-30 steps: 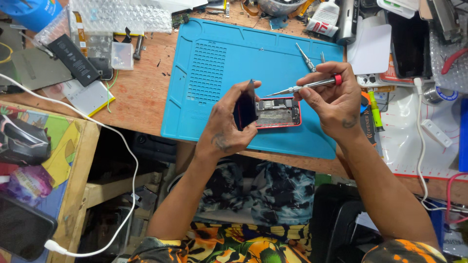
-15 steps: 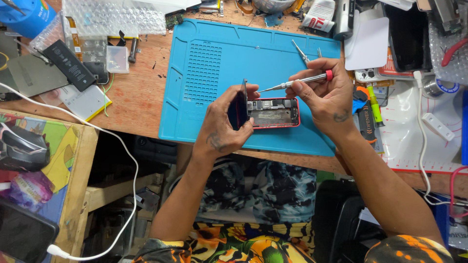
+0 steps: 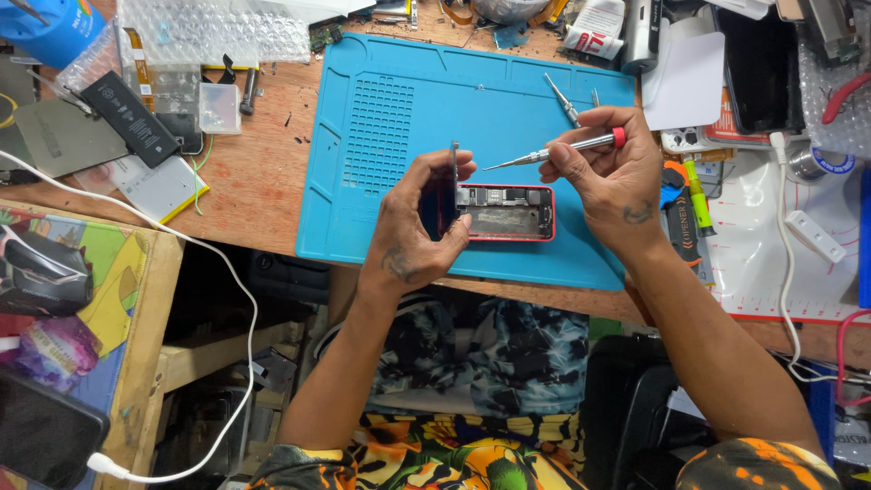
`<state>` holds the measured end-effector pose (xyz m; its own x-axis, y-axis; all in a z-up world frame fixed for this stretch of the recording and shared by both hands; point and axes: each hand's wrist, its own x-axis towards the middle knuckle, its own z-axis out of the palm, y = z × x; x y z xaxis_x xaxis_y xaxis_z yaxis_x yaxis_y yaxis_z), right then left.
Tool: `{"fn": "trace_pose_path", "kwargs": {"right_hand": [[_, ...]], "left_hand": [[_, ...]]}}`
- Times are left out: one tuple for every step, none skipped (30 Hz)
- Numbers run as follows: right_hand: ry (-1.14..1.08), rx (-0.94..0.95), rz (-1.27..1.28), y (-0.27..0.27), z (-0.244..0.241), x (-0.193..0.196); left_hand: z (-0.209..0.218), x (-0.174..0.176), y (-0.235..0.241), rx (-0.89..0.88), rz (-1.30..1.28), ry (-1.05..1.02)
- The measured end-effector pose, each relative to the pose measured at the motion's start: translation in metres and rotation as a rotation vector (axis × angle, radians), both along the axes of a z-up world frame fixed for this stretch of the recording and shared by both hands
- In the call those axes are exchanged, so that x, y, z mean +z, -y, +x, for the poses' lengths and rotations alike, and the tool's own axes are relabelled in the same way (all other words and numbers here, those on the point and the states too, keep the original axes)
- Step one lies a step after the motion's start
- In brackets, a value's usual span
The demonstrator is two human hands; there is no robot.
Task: The person disassembles a smartphone, removes the screen assembly, and uses a screwdriver to manipulate internal components. They then reassemble the device by aligning the screen and securing the casing.
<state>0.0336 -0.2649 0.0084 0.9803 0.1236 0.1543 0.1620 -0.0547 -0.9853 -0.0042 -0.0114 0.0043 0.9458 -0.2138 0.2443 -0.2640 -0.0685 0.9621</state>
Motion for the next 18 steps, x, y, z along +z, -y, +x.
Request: {"fn": "trace_pose_path", "kwargs": {"right_hand": [[-0.003,-0.004,0.000,-0.0003,0.0002,-0.0002],[-0.006,-0.009,0.001,-0.0002,0.0004,-0.0003],[-0.002,-0.007,-0.008,0.0000,0.0005,-0.0004],[0.003,-0.006,-0.017,0.0000,0.0006,-0.0005],[0.007,-0.004,-0.027,0.0001,0.0006,-0.0006],[0.008,-0.005,-0.032,0.0001,0.0006,-0.0006],[0.009,-0.006,-0.038,0.0001,0.0005,-0.0007],[0.010,-0.007,-0.043,-0.0001,0.0006,-0.0007],[0.010,-0.005,-0.037,-0.0005,0.0006,-0.0009],[0.010,-0.004,-0.032,-0.0007,0.0005,-0.0010],[0.010,-0.002,-0.027,-0.0008,0.0004,-0.0012],[0.012,-0.001,-0.033,-0.0008,0.0006,-0.0012],[0.014,0.001,-0.040,-0.0007,0.0008,-0.0012],[0.016,0.002,-0.047,-0.0005,0.0009,-0.0013],[0.013,0.002,-0.047,-0.0005,0.0008,-0.0014],[0.012,0.003,-0.047,-0.0006,0.0008,-0.0017],[0.010,0.004,-0.047,-0.0008,0.0008,-0.0019],[0.014,0.007,-0.045,-0.0010,0.0008,-0.0021]], "left_hand": [[-0.0002,-0.0006,0.0002,-0.002,-0.007,0.004],[-0.0004,-0.0012,0.0007,-0.005,-0.015,0.007],[-0.0004,-0.0018,0.0011,-0.008,-0.023,0.011],[0.0000,-0.0024,0.0013,-0.012,-0.026,0.014],[0.0008,-0.0031,0.0014,-0.016,-0.029,0.017],[0.0012,-0.0036,0.0015,-0.019,-0.032,0.020],[0.0012,-0.0039,0.0016,-0.023,-0.030,0.012],[0.0011,-0.0040,0.0015,-0.026,-0.028,0.003],[0.0010,-0.0040,0.0014,-0.029,-0.025,-0.005],[0.0008,-0.0040,0.0015,-0.026,-0.020,0.003],[0.0006,-0.0038,0.0015,-0.023,-0.015,0.011],[0.0005,-0.0036,0.0015,-0.021,-0.010,0.019],[0.0007,-0.0033,0.0015,-0.026,-0.016,0.019],[0.0010,-0.0031,0.0015,-0.032,-0.023,0.019],[0.0012,-0.0029,0.0017,-0.038,-0.029,0.019],[0.0011,-0.0026,0.0020,-0.039,-0.031,0.020],[0.0009,-0.0025,0.0026,-0.040,-0.034,0.022],[0.0008,-0.0024,0.0028,-0.040,-0.037,0.023]]}}
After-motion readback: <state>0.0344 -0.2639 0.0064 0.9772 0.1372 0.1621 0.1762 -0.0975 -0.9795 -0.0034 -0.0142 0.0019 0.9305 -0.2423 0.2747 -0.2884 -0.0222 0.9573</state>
